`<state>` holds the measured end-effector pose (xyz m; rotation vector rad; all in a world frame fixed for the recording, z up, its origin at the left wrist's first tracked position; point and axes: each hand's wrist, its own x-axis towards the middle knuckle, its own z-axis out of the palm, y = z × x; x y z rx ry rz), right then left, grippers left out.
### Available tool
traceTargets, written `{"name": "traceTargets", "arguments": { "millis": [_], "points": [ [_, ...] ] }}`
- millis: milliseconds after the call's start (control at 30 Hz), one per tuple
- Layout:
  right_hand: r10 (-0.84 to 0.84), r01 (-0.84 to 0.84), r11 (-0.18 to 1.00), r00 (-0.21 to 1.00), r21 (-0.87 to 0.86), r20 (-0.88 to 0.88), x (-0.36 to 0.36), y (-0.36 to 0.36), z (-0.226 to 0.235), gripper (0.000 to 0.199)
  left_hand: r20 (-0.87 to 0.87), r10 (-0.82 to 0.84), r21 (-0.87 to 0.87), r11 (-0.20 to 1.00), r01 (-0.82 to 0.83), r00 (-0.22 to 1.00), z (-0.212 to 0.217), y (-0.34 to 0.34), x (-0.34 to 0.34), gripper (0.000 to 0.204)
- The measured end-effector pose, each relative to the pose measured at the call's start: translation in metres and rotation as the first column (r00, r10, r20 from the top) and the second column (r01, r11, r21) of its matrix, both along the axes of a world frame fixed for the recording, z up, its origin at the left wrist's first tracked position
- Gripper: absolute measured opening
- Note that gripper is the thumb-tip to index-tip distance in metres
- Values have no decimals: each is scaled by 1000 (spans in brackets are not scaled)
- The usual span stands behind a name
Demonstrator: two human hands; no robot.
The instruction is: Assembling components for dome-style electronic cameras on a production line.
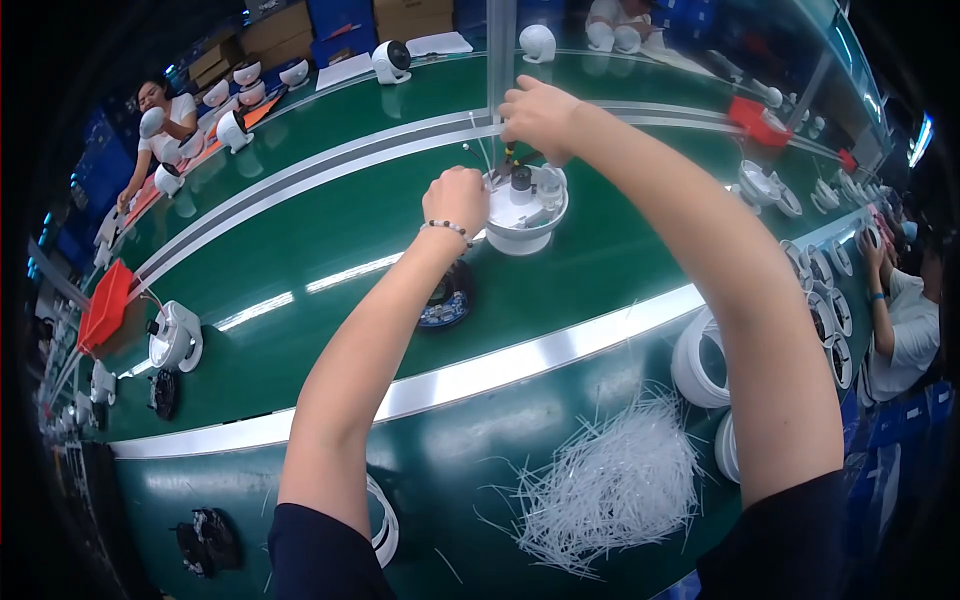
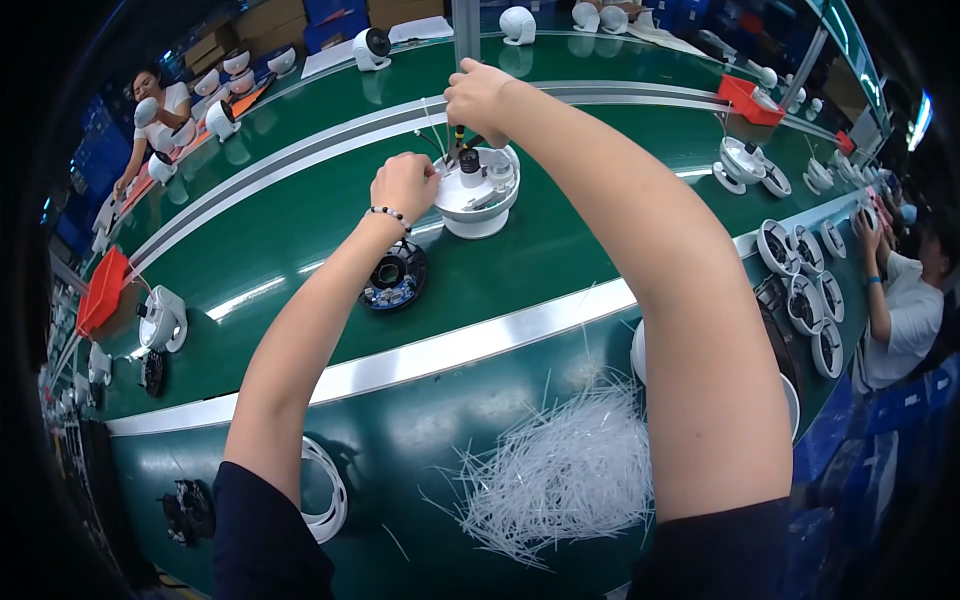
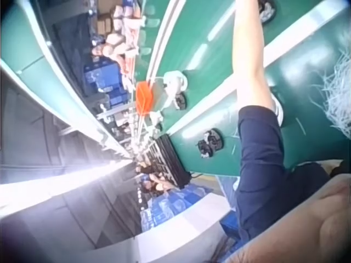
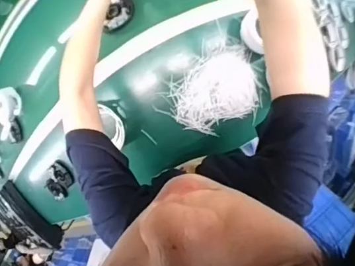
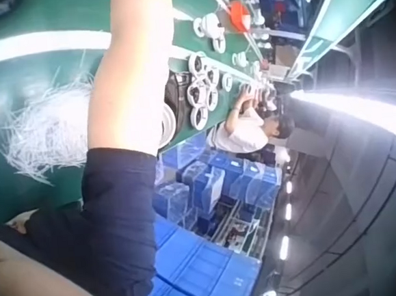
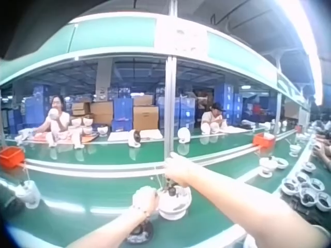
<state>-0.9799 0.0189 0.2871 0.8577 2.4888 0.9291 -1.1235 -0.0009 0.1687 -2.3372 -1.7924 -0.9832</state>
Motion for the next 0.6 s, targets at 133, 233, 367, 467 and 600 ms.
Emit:
{"name": "traceTargets", "arguments": {
  "millis": [133,233,367,467,600],
  "points": [
    [21,-22,1000,999,15,33,8,2,1,41,-44,-3,28,1000,4,999,-1,1,9,9],
    [27,-28,1000,998,11,59,10,1,5,43,-52,-22,6,1000,22,998,2,0,14,13],
    [51,-50,999,997,-8,61,13,-2,9,43,-39,-2,36,999,3,999,-4,7,19,9],
    [74,-75,997,994,6,82,15,0,8,42,-50,6,15,1000,-5,999,-3,9,27,9],
    [-153,160,985,983,-67,104,7,4,5,39,-44,-3,1,1000,3,999,-1,8,35,9]
  ]
}}
